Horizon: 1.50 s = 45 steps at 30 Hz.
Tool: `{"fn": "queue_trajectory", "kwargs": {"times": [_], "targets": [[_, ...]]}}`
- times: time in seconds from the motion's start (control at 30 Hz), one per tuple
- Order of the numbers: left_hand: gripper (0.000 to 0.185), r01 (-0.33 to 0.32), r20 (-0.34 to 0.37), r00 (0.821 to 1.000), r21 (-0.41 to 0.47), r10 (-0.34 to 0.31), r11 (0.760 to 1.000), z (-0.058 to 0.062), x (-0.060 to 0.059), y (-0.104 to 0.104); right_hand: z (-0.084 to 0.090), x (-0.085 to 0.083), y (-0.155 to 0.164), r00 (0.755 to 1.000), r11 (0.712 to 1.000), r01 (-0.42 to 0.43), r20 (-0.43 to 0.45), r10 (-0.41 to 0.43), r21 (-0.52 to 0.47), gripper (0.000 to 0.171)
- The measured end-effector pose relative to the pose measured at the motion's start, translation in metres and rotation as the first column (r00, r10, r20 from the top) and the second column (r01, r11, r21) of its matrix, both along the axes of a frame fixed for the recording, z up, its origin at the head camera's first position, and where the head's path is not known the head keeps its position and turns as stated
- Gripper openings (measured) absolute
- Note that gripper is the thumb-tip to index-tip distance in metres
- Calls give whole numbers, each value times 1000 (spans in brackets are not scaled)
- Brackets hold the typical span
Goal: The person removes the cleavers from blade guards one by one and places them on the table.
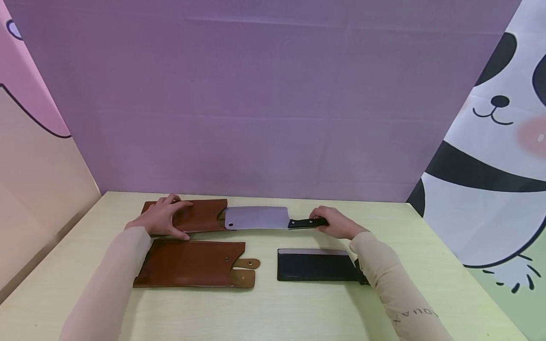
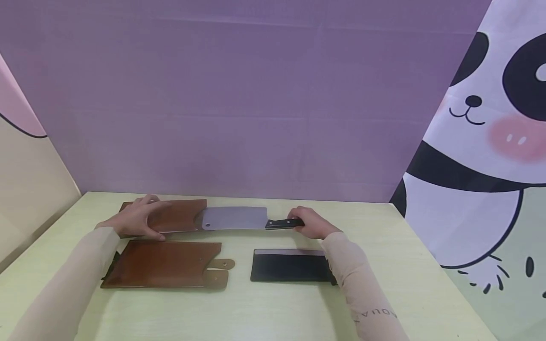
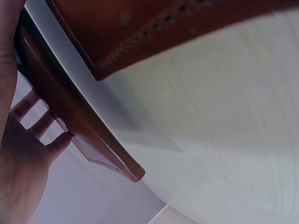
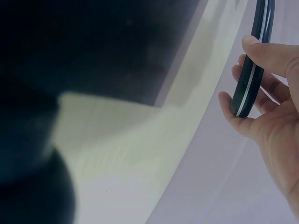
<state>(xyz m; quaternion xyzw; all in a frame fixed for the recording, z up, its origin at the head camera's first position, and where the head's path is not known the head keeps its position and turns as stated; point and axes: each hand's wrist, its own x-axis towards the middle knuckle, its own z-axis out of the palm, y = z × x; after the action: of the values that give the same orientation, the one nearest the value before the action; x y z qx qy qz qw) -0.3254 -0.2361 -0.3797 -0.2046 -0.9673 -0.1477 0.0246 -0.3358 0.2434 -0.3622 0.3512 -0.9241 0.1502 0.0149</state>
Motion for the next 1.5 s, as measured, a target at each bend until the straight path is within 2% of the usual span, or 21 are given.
{"fn": "queue_trajectory", "kwargs": {"times": [0.37, 0.83, 1.5], "targets": [[96, -4, 7, 1000, -6, 4, 1000, -1, -1, -5, 1, 2, 7, 1000, 1000, -1, -18, 1, -14, 24], [93, -1, 0, 1000, -2, 1, 1000, 4, 4, -5, 7, 0, 19, 999, 1000, -3, -38, 3, -17, 23], [93, 9, 6, 1000, -2, -9, 1000, 0, 1, -6, 7, 2, 45, 998, 998, 61, -18, -61, -4, 24]]}}
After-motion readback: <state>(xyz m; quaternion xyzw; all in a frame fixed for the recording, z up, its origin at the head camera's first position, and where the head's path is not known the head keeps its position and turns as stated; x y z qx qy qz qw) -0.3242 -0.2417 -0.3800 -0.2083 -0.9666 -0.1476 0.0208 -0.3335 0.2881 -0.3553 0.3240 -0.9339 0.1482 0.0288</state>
